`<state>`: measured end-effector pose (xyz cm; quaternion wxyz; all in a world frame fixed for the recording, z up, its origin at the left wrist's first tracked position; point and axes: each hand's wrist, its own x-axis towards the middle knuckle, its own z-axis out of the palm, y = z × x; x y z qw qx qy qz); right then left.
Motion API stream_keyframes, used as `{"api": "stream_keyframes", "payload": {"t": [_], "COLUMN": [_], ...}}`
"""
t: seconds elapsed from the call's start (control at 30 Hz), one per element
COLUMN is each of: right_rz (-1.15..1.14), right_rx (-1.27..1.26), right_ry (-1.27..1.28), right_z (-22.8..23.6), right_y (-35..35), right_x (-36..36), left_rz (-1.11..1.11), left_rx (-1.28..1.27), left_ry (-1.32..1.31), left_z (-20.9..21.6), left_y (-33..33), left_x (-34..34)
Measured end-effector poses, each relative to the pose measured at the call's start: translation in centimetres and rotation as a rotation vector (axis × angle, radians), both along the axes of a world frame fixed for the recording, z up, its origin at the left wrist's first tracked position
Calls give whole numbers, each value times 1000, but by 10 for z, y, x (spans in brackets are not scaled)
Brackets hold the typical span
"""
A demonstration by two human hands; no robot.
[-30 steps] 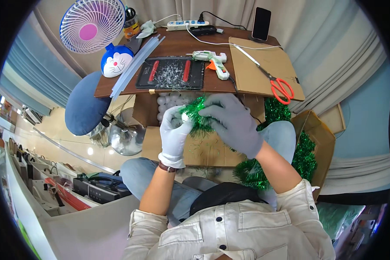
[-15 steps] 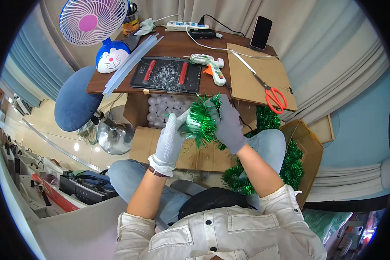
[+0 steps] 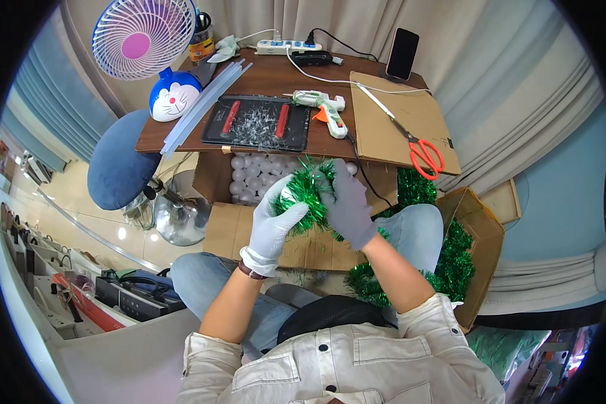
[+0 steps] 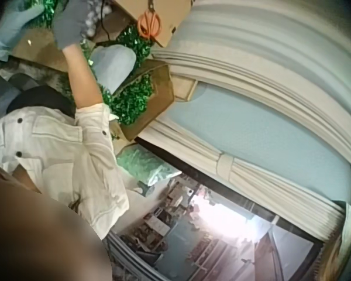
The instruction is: Wrapping green tinsel around white foam balls using a hot glue gun.
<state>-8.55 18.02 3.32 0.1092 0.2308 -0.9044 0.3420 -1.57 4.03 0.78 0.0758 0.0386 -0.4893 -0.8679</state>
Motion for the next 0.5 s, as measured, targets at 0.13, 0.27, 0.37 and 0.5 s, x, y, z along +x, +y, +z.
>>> {"api": "stream_keyframes", "payload": {"t": [0.13,0.27,0.37,0.5], "right_rz": [370,680,838,488], "right_rx": [-101,-74,85,229], "right_ry": [-304,-1121,-768,-800], "right_z": [11,37,68,146], "right_y": [35,113,156,219], "right_x": [-6,11,10,19], "left_rz": [187,613,840,1028], "left_rx": [-355,-812,-823,-831], "left_ry": [234,329,297,252], "left_z": [8,19,24,25], "left_y": [-13,-51,-80,-105], "left_x": [-2,-9,-7,0]}}
